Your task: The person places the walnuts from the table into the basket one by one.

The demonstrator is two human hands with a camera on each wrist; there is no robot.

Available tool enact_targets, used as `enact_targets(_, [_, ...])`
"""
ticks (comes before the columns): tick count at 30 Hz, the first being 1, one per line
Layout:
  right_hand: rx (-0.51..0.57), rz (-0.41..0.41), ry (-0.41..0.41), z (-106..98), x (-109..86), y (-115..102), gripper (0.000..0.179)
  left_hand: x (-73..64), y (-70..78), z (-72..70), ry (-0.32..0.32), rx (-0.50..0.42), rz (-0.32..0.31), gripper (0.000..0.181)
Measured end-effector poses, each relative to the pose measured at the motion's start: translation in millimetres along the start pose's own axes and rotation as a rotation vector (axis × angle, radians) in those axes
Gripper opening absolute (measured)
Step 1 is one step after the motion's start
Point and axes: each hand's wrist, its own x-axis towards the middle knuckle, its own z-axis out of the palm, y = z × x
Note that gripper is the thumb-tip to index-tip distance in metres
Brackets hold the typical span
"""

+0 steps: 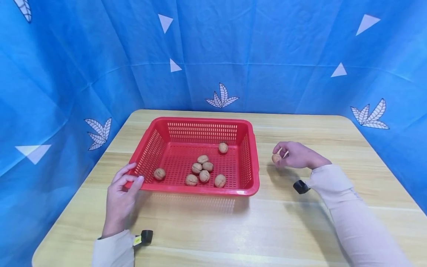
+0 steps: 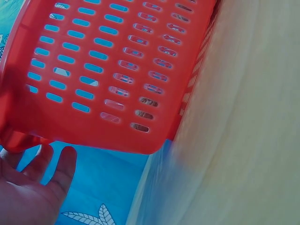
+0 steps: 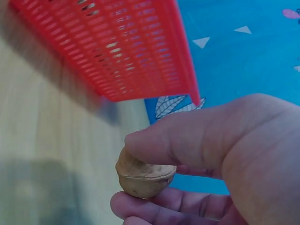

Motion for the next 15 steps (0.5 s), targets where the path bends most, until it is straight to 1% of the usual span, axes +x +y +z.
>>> enact_targets(7, [-0.016, -0.002, 0.032, -12, 7.2, -18, 0.033, 0.6, 0.6, 0.1, 0.0, 0.024, -0.005, 0.023])
enact_targets(15, [-0.014, -0.019, 0.08, -22, 15.2, -41, 0.032, 0.9, -0.4, 1.0, 0.008, 0.019, 0.021, 0.023])
